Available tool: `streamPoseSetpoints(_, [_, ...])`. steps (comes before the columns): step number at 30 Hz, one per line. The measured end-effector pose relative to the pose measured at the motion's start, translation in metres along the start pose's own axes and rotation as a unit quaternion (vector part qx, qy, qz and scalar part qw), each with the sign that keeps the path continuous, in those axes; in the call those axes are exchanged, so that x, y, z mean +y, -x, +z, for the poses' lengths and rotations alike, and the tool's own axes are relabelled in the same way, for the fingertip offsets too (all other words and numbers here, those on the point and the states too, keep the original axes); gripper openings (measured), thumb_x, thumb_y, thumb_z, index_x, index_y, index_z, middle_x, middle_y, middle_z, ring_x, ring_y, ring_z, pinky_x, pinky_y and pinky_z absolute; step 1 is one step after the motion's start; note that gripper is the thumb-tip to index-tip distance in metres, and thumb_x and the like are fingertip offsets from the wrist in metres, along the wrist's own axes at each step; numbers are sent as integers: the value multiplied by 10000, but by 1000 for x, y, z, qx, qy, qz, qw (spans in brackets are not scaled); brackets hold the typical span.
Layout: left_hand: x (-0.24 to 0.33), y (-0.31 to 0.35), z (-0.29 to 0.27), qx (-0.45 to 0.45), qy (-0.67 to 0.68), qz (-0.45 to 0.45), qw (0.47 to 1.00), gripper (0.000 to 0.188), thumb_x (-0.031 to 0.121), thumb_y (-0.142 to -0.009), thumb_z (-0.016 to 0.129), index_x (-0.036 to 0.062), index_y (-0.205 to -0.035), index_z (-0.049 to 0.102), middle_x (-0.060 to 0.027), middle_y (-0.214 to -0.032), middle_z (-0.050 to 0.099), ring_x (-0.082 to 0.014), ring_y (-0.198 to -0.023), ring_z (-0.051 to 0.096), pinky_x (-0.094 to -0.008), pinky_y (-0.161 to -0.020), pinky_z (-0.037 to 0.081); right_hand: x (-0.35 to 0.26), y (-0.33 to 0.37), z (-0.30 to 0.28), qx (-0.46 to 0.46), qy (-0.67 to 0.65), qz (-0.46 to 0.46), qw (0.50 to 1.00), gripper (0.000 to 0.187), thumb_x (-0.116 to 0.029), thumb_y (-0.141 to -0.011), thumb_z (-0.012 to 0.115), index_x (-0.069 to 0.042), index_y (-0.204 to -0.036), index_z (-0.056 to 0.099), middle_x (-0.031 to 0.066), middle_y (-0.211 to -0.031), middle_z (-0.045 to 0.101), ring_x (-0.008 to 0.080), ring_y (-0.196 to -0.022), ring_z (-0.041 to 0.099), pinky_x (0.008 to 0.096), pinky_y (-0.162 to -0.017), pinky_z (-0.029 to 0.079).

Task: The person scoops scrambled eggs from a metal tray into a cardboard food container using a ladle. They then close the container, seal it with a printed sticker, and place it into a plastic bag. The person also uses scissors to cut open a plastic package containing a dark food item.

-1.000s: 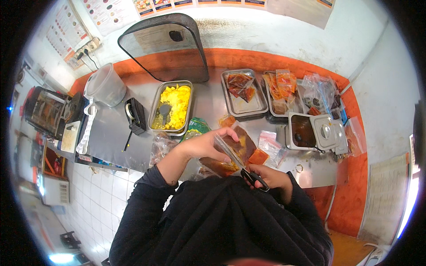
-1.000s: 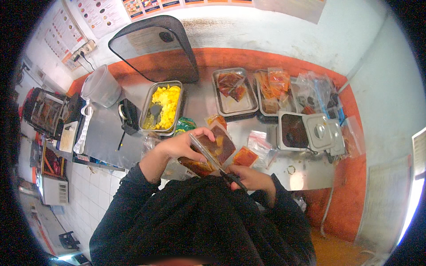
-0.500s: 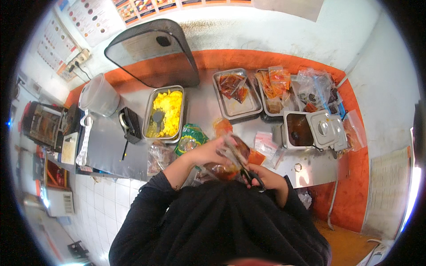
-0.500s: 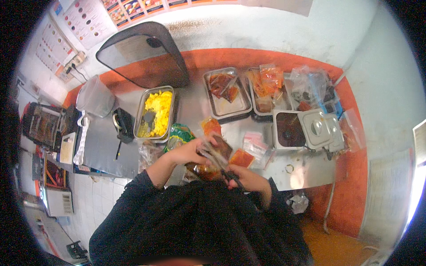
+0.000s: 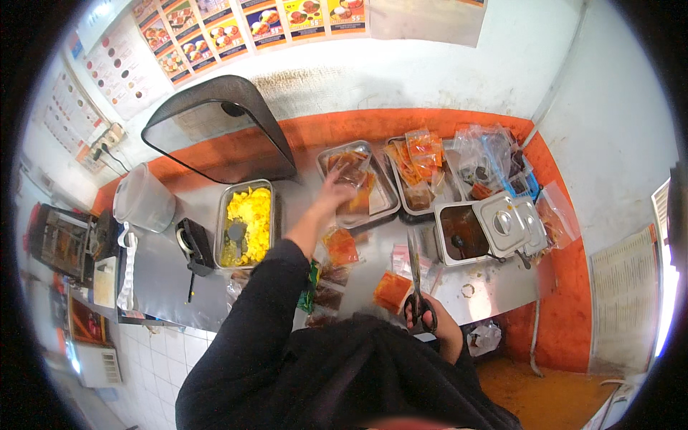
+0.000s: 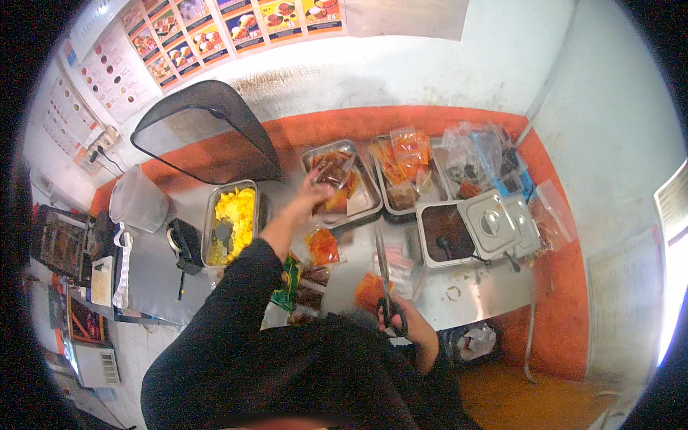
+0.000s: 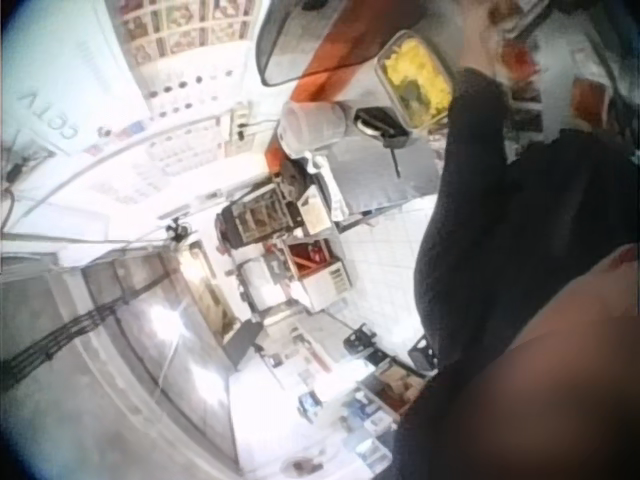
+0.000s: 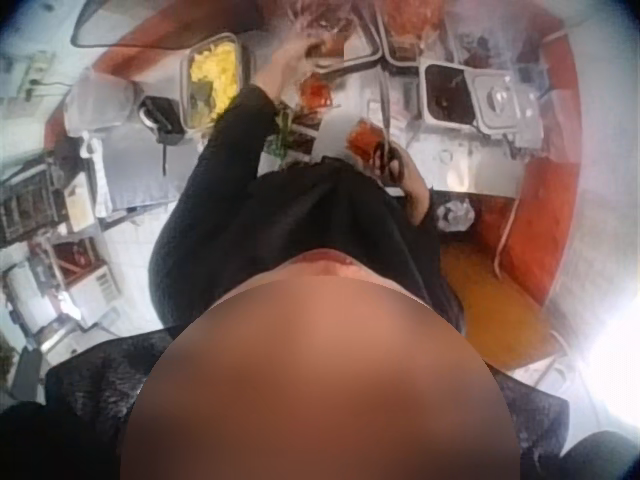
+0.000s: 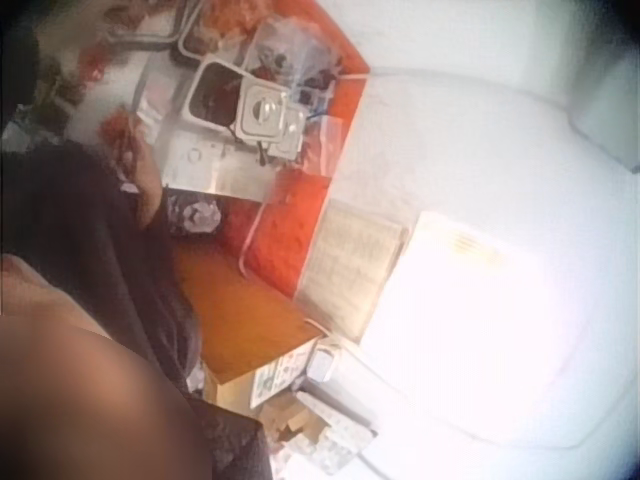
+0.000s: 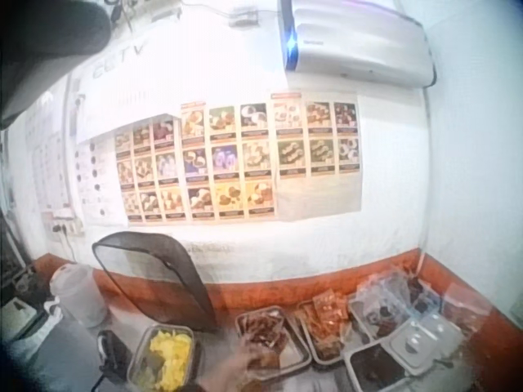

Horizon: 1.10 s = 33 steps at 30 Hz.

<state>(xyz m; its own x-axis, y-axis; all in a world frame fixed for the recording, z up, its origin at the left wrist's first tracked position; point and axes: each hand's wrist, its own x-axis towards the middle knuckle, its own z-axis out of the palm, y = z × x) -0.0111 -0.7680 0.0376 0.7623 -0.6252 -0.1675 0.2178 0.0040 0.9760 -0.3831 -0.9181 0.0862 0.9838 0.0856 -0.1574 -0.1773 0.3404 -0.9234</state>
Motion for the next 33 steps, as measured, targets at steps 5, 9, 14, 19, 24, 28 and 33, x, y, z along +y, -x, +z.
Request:
streamPoseSetpoints(5, [50,17,-5,165,-264,114,943,685,207,-705,773,69,-1273,414,-106,-998,591,-206,-850,597,-334,-792,477,-11,-6,6,30,0,26,999,818,-707,-616,670,-25,-1028,486,26,-854,563,127,-738,585,243,-652,471])
streamPoseSetpoints(9, [40,98,-39,140,-395,89,904,371,221,-729,742,82,-1039,593,-76,-868,584,-193,-757,584,-324,-682,476,-2,-14,6,30,-13,34,999,824,-666,-621,695,-28,-1088,464,25,-860,552,125,-760,568,263,-672,480])
streamPoseSetpoints(14, [18,195,-101,66,-437,14,897,328,147,-791,678,65,-1088,566,-89,-941,593,-209,-847,594,-313,-759,474,6,-33,20,-11,-5,82,997,802,-651,-607,715,-39,-1065,472,18,-852,552,130,-745,567,261,-672,476])
streamPoseSetpoints(19, [10,222,-108,194,-505,152,827,280,148,-794,645,57,-1047,565,-163,-985,573,-330,-916,562,-409,-802,442,7,-60,46,-73,54,99,991,823,-691,-585,692,-40,-1045,482,8,-836,553,129,-738,566,249,-668,456])
streamPoseSetpoints(24, [52,279,-107,472,-431,55,767,167,146,-808,620,28,-922,590,-138,-786,591,-307,-702,584,-377,-682,470,16,-58,56,-65,50,94,992,804,-700,-588,683,-52,-1019,482,7,-835,548,126,-749,559,244,-661,444])
streamPoseSetpoints(28, [-25,354,-166,358,-390,-118,840,113,89,-815,559,24,-899,595,-126,-779,621,-319,-723,610,-356,-701,479,20,-59,66,-72,26,106,991,784,-688,-589,695,-59,-1006,481,2,-830,539,121,-745,544,242,-659,435])
streamPoseSetpoints(33, [-32,336,-143,443,-486,187,729,127,129,-837,549,27,-868,618,-147,-810,642,-308,-843,626,-375,-805,471,20,-61,75,-81,20,97,992,753,-657,-610,710,-60,-1007,480,-1,-829,534,121,-748,536,234,-661,426])
